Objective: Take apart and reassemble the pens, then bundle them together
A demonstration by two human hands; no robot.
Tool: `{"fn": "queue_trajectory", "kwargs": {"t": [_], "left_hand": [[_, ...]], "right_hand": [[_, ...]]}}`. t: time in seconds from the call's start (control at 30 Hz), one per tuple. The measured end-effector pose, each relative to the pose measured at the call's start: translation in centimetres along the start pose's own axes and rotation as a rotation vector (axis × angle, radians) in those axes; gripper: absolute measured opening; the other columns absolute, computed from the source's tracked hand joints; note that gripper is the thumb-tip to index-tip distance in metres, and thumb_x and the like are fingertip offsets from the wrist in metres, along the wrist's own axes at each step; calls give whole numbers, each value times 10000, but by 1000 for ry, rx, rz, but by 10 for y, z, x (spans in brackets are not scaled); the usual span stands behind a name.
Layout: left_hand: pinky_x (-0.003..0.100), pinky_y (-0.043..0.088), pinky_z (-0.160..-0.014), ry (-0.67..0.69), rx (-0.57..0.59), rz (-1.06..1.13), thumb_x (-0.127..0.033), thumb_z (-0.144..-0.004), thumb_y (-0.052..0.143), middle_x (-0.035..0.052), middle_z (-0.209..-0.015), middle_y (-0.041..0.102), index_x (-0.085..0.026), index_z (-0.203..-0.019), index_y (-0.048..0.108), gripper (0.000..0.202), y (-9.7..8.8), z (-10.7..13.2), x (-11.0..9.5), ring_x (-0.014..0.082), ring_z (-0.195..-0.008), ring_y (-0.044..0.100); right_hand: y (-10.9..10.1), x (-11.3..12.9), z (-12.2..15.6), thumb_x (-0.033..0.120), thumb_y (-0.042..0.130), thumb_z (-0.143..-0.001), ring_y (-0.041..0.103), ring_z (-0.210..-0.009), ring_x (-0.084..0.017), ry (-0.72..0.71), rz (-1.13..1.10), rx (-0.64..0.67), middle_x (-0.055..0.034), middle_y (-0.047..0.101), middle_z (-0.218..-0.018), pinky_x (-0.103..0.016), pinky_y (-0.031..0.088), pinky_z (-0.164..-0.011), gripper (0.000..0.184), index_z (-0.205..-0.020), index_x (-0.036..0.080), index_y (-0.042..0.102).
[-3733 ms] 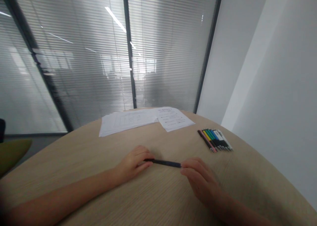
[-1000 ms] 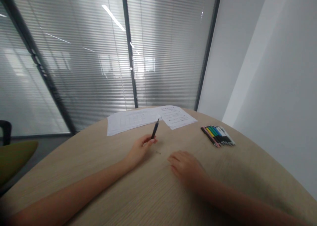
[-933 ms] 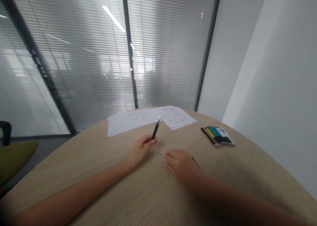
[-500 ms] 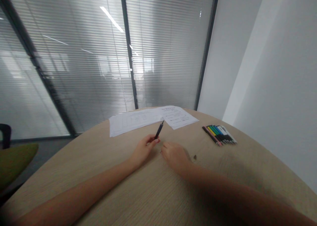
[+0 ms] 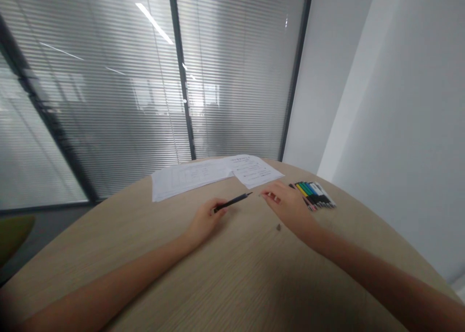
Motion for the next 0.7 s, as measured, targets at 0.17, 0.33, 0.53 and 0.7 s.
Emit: {"fn": "queue_trajectory", "kwargs": {"t": [0.17,0.33,0.53,0.7], "left_hand": [[271,414,-743,24,21,-29,-150,-730,514,32,-841,625,-144,-848,590,140,-1,2,-5,151,-799,550],[264,417,-729,47,39,-53,-152,-735,511,32,-831,627,-144,-844,596,139,0,4,-6,148,-782,552],[259,414,-733,93,34,-68,-150,-727,520,26,-810,631,-148,-830,606,134,0,3,-5,145,-769,553],[249,421,-709,51,42,-55,-142,-716,530,22,-798,634,-151,-818,609,130,-1,2,-8,143,-746,559]], "right_hand": [[-9,11,3,163,462,-766,556,-630,-120,-69,35,-45,-30,609,-727,-225,443,-583,121,-748,175,581],[-9,15,9,175,466,-781,564,-701,-134,-95,85,-84,-34,613,-753,-236,446,-620,113,-770,174,579],[-4,13,11,187,415,-817,568,-751,-139,-175,141,-57,-37,620,-794,-251,444,-677,162,-794,174,575],[-6,10,12,194,417,-814,577,-762,-148,-159,177,-80,-37,625,-801,-252,447,-650,164,-800,177,579]]}}
Point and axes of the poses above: each hand's wrist, its own z-axis away from the middle knuckle, its own y-axis out of the palm, x = y × z, the point moved 2 cm from there along -z, towards the middle knuckle
